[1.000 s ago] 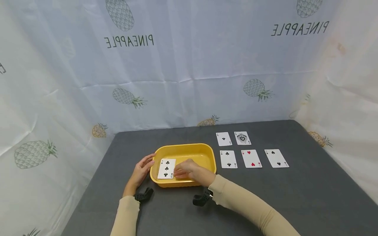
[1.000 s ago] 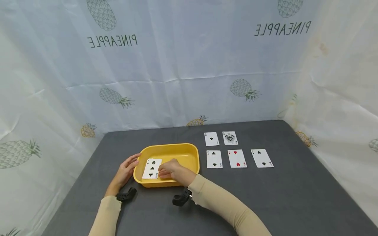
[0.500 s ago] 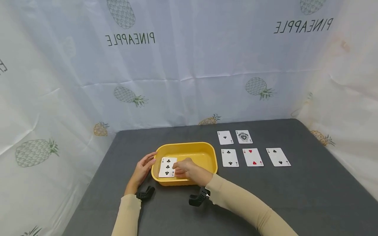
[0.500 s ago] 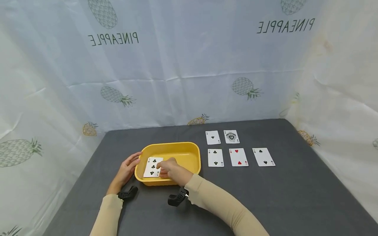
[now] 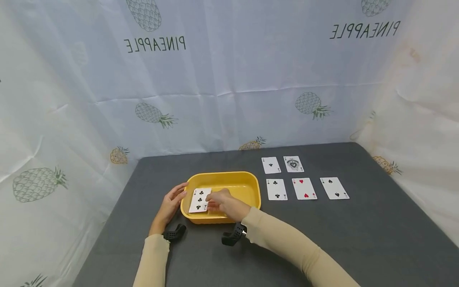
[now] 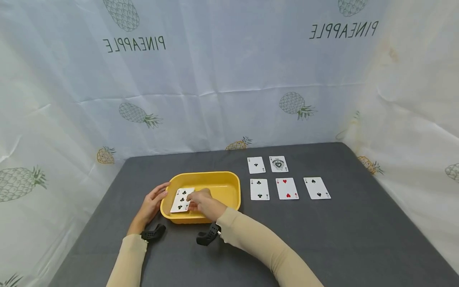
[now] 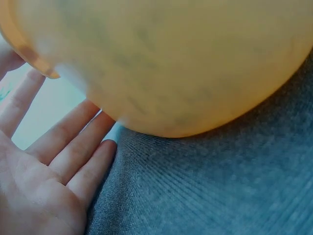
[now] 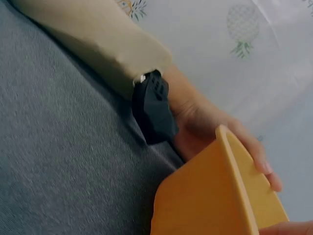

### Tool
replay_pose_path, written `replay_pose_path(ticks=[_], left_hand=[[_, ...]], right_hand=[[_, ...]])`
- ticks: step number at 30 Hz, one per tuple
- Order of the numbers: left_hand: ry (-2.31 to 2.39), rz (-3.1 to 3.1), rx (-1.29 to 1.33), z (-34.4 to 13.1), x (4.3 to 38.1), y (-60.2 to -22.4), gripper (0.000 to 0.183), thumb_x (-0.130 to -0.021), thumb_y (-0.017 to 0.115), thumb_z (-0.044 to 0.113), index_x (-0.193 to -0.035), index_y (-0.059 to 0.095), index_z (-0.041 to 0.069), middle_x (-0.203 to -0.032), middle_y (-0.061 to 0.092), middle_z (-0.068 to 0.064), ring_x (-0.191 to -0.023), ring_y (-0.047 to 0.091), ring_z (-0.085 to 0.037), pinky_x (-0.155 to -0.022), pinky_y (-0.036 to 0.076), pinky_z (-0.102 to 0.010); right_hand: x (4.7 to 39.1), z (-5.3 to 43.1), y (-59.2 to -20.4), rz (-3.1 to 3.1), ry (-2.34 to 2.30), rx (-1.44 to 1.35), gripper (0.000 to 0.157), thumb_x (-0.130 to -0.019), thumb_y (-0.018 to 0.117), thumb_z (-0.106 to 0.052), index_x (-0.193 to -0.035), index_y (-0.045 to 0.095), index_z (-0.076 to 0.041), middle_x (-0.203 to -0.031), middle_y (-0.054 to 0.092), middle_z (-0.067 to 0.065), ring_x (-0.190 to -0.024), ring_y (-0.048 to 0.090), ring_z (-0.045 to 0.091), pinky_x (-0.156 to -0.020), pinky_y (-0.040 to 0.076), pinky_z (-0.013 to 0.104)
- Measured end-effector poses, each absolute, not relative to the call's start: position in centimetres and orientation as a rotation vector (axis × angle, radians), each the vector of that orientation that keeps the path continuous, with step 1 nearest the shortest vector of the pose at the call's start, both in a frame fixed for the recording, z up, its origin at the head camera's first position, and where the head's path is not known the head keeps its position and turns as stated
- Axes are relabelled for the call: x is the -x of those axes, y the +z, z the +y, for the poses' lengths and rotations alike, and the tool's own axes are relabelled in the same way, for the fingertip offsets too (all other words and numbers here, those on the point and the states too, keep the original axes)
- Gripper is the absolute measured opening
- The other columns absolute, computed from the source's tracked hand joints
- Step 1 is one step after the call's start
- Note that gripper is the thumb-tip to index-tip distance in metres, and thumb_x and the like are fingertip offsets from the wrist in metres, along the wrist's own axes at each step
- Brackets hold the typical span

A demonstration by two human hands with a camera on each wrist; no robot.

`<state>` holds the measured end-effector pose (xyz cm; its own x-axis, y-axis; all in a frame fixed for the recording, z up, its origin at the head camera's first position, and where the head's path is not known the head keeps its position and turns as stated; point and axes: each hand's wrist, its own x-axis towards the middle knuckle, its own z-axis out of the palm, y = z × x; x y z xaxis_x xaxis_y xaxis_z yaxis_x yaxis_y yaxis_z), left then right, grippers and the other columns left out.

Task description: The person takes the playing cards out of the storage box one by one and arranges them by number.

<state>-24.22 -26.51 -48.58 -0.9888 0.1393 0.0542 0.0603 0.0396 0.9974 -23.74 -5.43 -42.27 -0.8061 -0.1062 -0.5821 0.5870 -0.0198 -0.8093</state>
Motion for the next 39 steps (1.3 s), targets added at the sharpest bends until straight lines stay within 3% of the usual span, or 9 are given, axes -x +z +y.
replay_pose_path(ticks=[4, 9, 18, 28, 39], left_hand=[[2.135, 2.209, -0.220, -26.6, 24.3, -48.5, 0.050, -0.100, 0.051, 0.016, -0.142, 0.037, -0.007, -0.119, 0.058, 0.017, -0.110, 0.057, 0.006, -0.089, 0.049, -0.012], [2.144, 2.194, -0.213, -26.6, 24.3, -48.5, 0.051, -0.099, 0.052, 0.015, -0.142, 0.036, -0.008, -0.117, 0.059, 0.020, -0.107, 0.058, 0.006, -0.088, 0.050, -0.014], [2.138, 2.208, -0.175, -26.3, 24.3, -48.5, 0.051, -0.099, 0.052, 0.015, -0.142, 0.037, -0.007, -0.115, 0.059, 0.022, -0.107, 0.057, 0.008, -0.088, 0.049, -0.013], [2.098, 2.242, -0.180, -26.4, 24.2, -48.4, 0.050, -0.100, 0.051, 0.016, -0.142, 0.037, -0.006, -0.113, 0.059, 0.025, -0.106, 0.057, 0.009, -0.088, 0.049, -0.012], [2.057, 2.271, -0.151, -26.2, 24.1, -48.3, 0.050, -0.100, 0.051, 0.018, -0.143, 0.038, -0.003, -0.113, 0.057, 0.026, -0.105, 0.056, 0.010, -0.087, 0.049, -0.012]], right_hand=[[24.5, -6.3, -42.6, 1.795, -1.927, -0.502, 0.035, -0.079, 0.068, 0.009, -0.111, 0.054, 0.009, -0.063, 0.056, 0.006, -0.050, 0.054, 0.011, -0.053, 0.054, 0.022], [25.1, -6.8, -43.0, 1.847, -1.899, -0.528, 0.020, -0.077, 0.070, 0.010, -0.092, 0.058, 0.006, -0.052, 0.054, 0.004, -0.042, 0.051, 0.009, -0.046, 0.050, 0.020], [25.3, -6.1, -43.1, 1.834, -1.908, -0.510, 0.025, -0.078, 0.068, 0.012, -0.102, 0.060, 0.012, -0.055, 0.056, 0.007, -0.043, 0.055, 0.011, -0.045, 0.050, 0.020], [25.7, -4.7, -42.9, 1.810, -1.859, -0.491, 0.022, -0.079, 0.072, 0.006, -0.099, 0.068, 0.011, -0.053, 0.060, 0.007, -0.042, 0.060, 0.012, -0.046, 0.052, 0.021], [25.0, -2.7, -42.2, 1.788, -1.847, -0.340, 0.021, -0.084, 0.070, -0.003, -0.102, 0.070, 0.007, -0.069, 0.066, 0.007, -0.054, 0.065, 0.009, -0.062, 0.056, 0.020]])
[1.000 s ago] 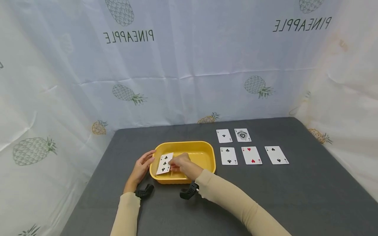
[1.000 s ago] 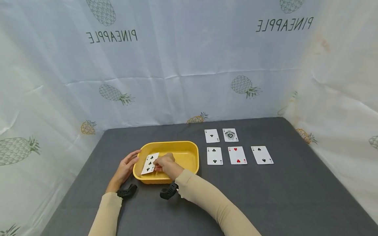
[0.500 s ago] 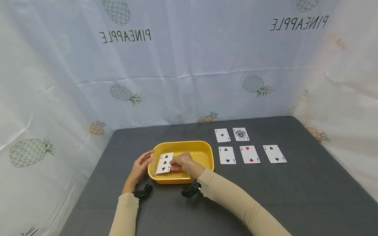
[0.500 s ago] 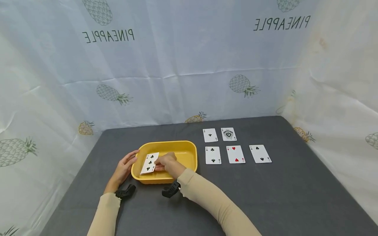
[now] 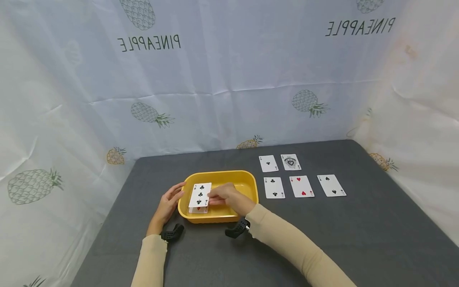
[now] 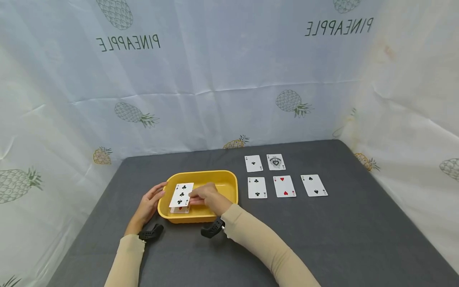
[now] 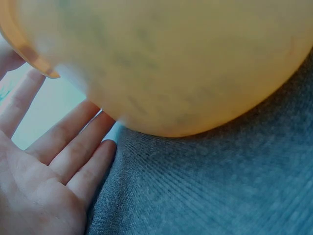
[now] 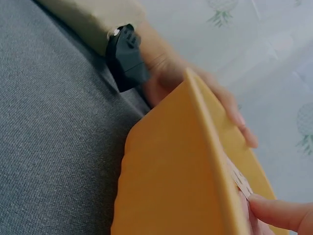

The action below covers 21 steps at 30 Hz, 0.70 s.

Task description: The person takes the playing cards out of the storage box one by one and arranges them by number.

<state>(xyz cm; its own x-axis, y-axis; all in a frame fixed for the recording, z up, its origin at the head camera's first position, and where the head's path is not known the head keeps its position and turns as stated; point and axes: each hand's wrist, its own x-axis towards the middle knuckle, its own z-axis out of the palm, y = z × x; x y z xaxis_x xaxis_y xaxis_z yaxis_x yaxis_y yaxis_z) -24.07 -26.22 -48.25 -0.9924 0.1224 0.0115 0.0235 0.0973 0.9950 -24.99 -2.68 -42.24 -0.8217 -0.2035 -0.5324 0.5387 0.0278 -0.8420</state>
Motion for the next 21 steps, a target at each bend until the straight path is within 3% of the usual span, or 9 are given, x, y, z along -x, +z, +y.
replay_pose_path(ticks=[9, 12, 15, 17, 21], left_hand=[[2.069, 2.254, -0.128, -26.2, 24.0, -48.1, 0.050, -0.100, 0.051, 0.018, -0.143, 0.037, -0.003, -0.112, 0.057, 0.024, -0.105, 0.057, 0.009, -0.088, 0.048, -0.012], [2.069, 2.252, -0.128, -26.2, 24.0, -48.2, 0.050, -0.100, 0.051, 0.018, -0.143, 0.037, -0.003, -0.112, 0.057, 0.025, -0.105, 0.057, 0.008, -0.087, 0.049, -0.012], [2.075, 2.249, -0.139, -26.2, 24.0, -48.2, 0.050, -0.100, 0.051, 0.017, -0.143, 0.036, -0.003, -0.112, 0.058, 0.024, -0.104, 0.057, 0.008, -0.087, 0.049, -0.012], [2.083, 2.244, -0.146, -26.3, 24.0, -48.2, 0.050, -0.100, 0.051, 0.017, -0.143, 0.036, -0.004, -0.112, 0.058, 0.024, -0.104, 0.057, 0.008, -0.087, 0.049, -0.013], [2.082, 2.247, -0.137, -26.3, 23.9, -48.2, 0.051, -0.100, 0.051, 0.017, -0.143, 0.036, -0.004, -0.112, 0.058, 0.024, -0.105, 0.057, 0.008, -0.086, 0.049, -0.013]], right_hand=[[25.1, -2.1, -41.4, 1.790, -1.869, -0.284, 0.022, -0.082, 0.070, 0.002, -0.103, 0.069, 0.010, -0.060, 0.063, 0.004, -0.048, 0.063, 0.009, -0.051, 0.054, 0.020], [24.6, -1.1, -41.3, 1.774, -1.867, -0.175, 0.023, -0.084, 0.069, -0.001, -0.105, 0.068, 0.009, -0.068, 0.065, 0.004, -0.056, 0.065, 0.007, -0.060, 0.057, 0.022], [23.8, 0.3, -41.2, 1.779, -1.850, 0.028, 0.024, -0.089, 0.065, -0.005, -0.110, 0.067, 0.007, -0.083, 0.068, 0.005, -0.069, 0.067, 0.007, -0.078, 0.058, 0.028], [23.5, 0.8, -41.1, 1.768, -1.863, 0.069, 0.023, -0.089, 0.065, -0.006, -0.109, 0.067, 0.006, -0.086, 0.068, 0.005, -0.071, 0.067, 0.007, -0.081, 0.058, 0.029], [23.4, 1.1, -40.8, 1.772, -1.893, -0.025, 0.019, -0.086, 0.067, -0.002, -0.102, 0.068, 0.008, -0.074, 0.066, 0.003, -0.062, 0.066, 0.008, -0.066, 0.058, 0.024]])
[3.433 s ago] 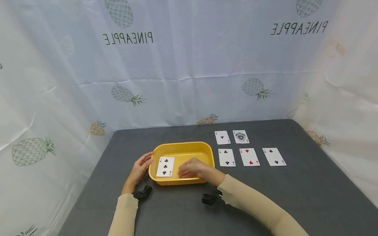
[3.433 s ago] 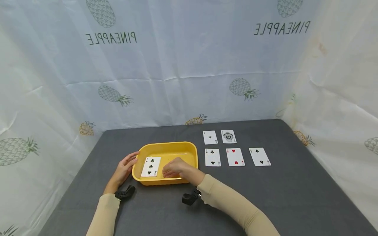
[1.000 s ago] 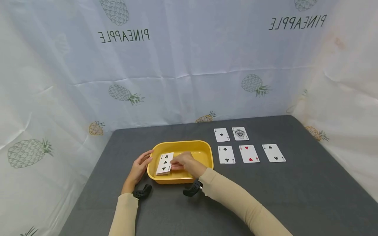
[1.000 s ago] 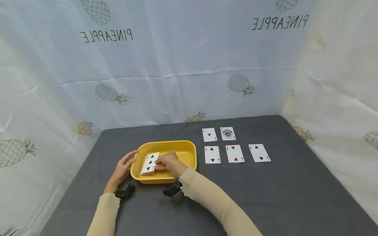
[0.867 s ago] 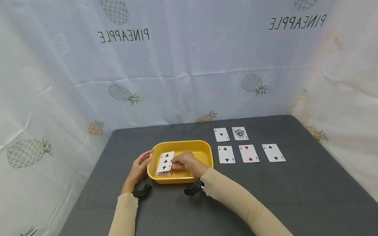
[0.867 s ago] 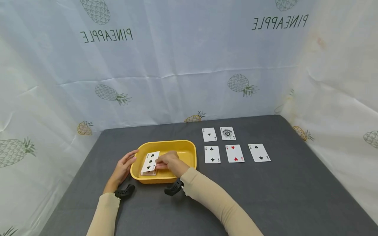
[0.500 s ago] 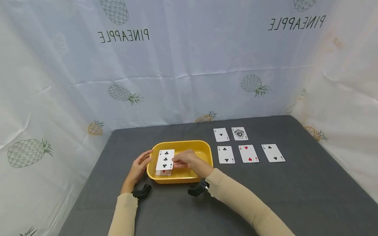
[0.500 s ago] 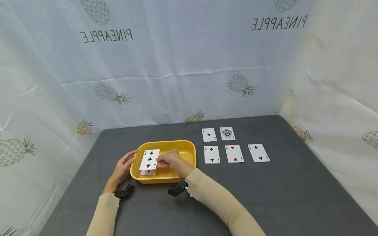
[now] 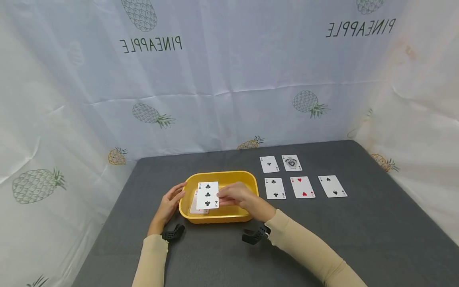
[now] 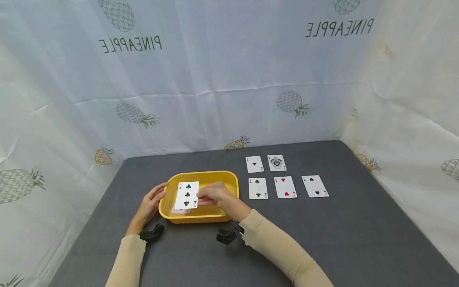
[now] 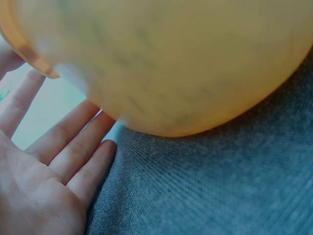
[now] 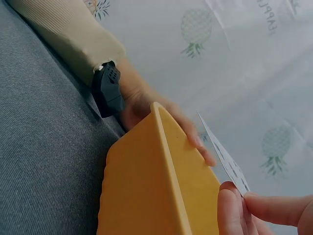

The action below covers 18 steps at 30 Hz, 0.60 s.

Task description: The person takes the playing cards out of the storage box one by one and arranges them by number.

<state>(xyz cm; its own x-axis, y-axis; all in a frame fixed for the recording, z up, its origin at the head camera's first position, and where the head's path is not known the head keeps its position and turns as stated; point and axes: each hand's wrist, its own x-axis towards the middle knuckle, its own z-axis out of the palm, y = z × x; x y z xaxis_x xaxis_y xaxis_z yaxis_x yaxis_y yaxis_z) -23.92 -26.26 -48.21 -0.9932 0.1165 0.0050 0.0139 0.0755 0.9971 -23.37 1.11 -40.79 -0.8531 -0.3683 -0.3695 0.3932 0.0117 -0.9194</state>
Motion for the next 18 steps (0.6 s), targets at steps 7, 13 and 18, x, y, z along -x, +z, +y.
replay_pose_path(ticks=[7, 13, 18], left_hand=[[2.084, 2.242, -0.142, -26.3, 23.9, -48.2, 0.050, -0.100, 0.051, 0.017, -0.143, 0.036, -0.005, -0.112, 0.058, 0.025, -0.105, 0.057, 0.008, -0.087, 0.049, -0.013], [2.093, 2.238, -0.159, -26.3, 23.8, -48.2, 0.051, -0.100, 0.051, 0.017, -0.143, 0.036, -0.006, -0.111, 0.059, 0.025, -0.104, 0.057, 0.008, -0.087, 0.049, -0.012], [2.090, 2.241, -0.152, -26.3, 23.7, -48.1, 0.050, -0.100, 0.051, 0.017, -0.143, 0.036, -0.005, -0.111, 0.059, 0.024, -0.104, 0.057, 0.008, -0.087, 0.049, -0.012]], right_hand=[[22.7, 3.1, -40.1, 1.802, -1.842, 0.023, 0.025, -0.088, 0.064, -0.003, -0.110, 0.064, 0.009, -0.076, 0.065, 0.001, -0.065, 0.065, 0.006, -0.066, 0.058, 0.022], [22.8, 4.8, -39.7, 1.796, -1.837, 0.030, 0.031, -0.089, 0.063, -0.002, -0.116, 0.061, 0.012, -0.074, 0.065, 0.000, -0.063, 0.065, 0.007, -0.065, 0.058, 0.023], [22.5, 6.2, -39.6, 1.842, -1.806, -0.011, 0.030, -0.089, 0.063, -0.002, -0.115, 0.060, 0.013, -0.073, 0.064, 0.001, -0.061, 0.064, 0.007, -0.063, 0.058, 0.023]])
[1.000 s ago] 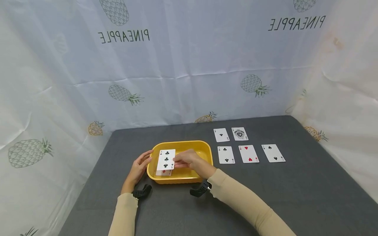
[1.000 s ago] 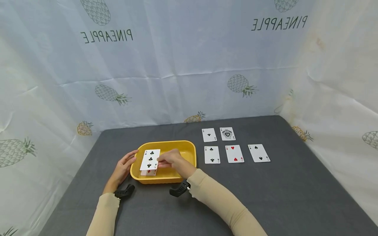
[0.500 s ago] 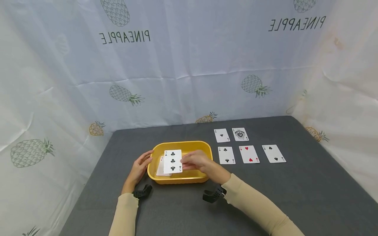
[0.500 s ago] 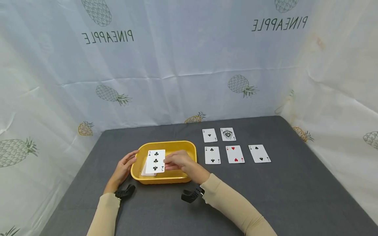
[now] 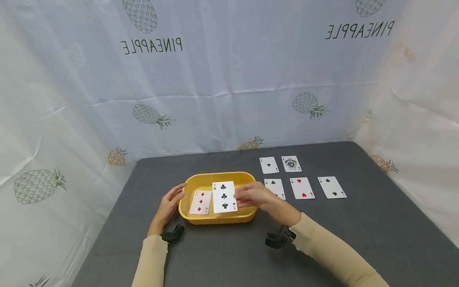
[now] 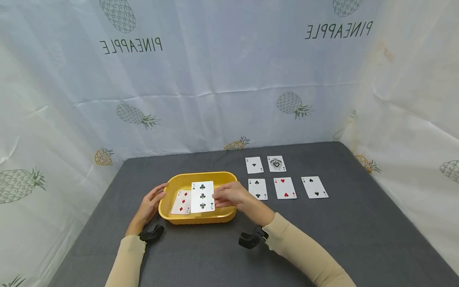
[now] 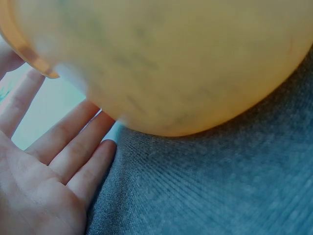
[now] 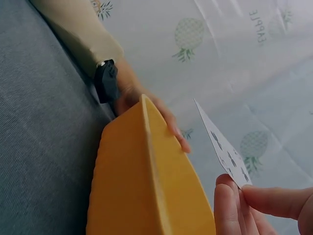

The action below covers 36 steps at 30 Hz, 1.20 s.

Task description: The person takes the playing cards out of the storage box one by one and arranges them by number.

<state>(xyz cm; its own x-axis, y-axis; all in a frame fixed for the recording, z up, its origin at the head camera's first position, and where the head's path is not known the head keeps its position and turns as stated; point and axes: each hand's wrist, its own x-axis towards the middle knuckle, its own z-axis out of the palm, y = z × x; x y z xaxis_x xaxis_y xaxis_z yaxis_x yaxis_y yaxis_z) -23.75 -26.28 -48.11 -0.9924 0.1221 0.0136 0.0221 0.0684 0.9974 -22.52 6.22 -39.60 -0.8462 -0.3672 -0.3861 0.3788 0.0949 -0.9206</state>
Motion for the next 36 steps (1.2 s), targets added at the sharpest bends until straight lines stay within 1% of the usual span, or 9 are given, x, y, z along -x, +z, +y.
replay_pose_path(ticks=[6, 12, 15, 21, 30, 36], left_hand=[[2.083, 2.249, -0.138, -26.3, 23.6, -48.2, 0.051, -0.100, 0.051, 0.017, -0.143, 0.036, -0.005, -0.112, 0.058, 0.024, -0.105, 0.057, 0.008, -0.087, 0.049, -0.012], [2.054, 2.264, -0.146, -26.3, 23.5, -48.1, 0.050, -0.100, 0.050, 0.018, -0.144, 0.036, -0.004, -0.114, 0.057, 0.024, -0.106, 0.056, 0.009, -0.087, 0.048, -0.011], [2.044, 2.271, -0.139, -26.3, 23.4, -48.0, 0.050, -0.101, 0.050, 0.019, -0.144, 0.037, -0.002, -0.115, 0.055, 0.023, -0.106, 0.056, 0.010, -0.088, 0.048, -0.011], [2.040, 2.273, -0.114, -26.1, 23.5, -47.8, 0.050, -0.100, 0.051, 0.020, -0.144, 0.038, -0.001, -0.118, 0.053, 0.017, -0.107, 0.055, 0.010, -0.088, 0.048, -0.011], [2.054, 2.273, -0.109, -26.2, 23.6, -47.8, 0.050, -0.100, 0.051, 0.019, -0.144, 0.037, -0.002, -0.116, 0.054, 0.021, -0.106, 0.056, 0.010, -0.087, 0.049, -0.011], [2.061, 2.249, -0.134, -26.2, 23.6, -47.9, 0.052, -0.100, 0.051, 0.020, -0.144, 0.035, -0.003, -0.118, 0.054, 0.020, -0.106, 0.056, 0.010, -0.087, 0.050, -0.012]], right_hand=[[21.9, 8.5, -40.3, 1.883, -1.769, 0.005, 0.029, -0.088, 0.064, -0.003, -0.112, 0.060, 0.014, -0.070, 0.065, -0.001, -0.062, 0.063, 0.007, -0.063, 0.058, 0.022], [21.2, 11.0, -40.7, 1.948, -1.695, 0.018, 0.028, -0.088, 0.064, -0.005, -0.110, 0.062, 0.012, -0.074, 0.068, 0.000, -0.064, 0.065, 0.008, -0.066, 0.059, 0.025], [20.9, 12.4, -40.9, 1.956, -1.669, 0.060, 0.026, -0.088, 0.065, -0.007, -0.107, 0.063, 0.011, -0.077, 0.068, 0.000, -0.066, 0.065, 0.009, -0.067, 0.059, 0.025], [20.8, 15.5, -41.1, 1.953, -1.613, 0.137, 0.026, -0.088, 0.066, -0.009, -0.106, 0.063, 0.008, -0.078, 0.068, -0.001, -0.068, 0.066, 0.008, -0.067, 0.058, 0.023], [20.4, 19.0, -41.1, 1.952, -1.578, 0.179, 0.019, -0.087, 0.067, -0.011, -0.099, 0.063, 0.003, -0.073, 0.066, -0.003, -0.066, 0.065, 0.006, -0.067, 0.058, 0.022], [20.2, 21.0, -42.3, 1.958, -1.536, 0.152, 0.010, -0.087, 0.066, -0.011, -0.092, 0.065, -0.002, -0.072, 0.066, -0.004, -0.065, 0.065, 0.005, -0.066, 0.057, 0.021]])
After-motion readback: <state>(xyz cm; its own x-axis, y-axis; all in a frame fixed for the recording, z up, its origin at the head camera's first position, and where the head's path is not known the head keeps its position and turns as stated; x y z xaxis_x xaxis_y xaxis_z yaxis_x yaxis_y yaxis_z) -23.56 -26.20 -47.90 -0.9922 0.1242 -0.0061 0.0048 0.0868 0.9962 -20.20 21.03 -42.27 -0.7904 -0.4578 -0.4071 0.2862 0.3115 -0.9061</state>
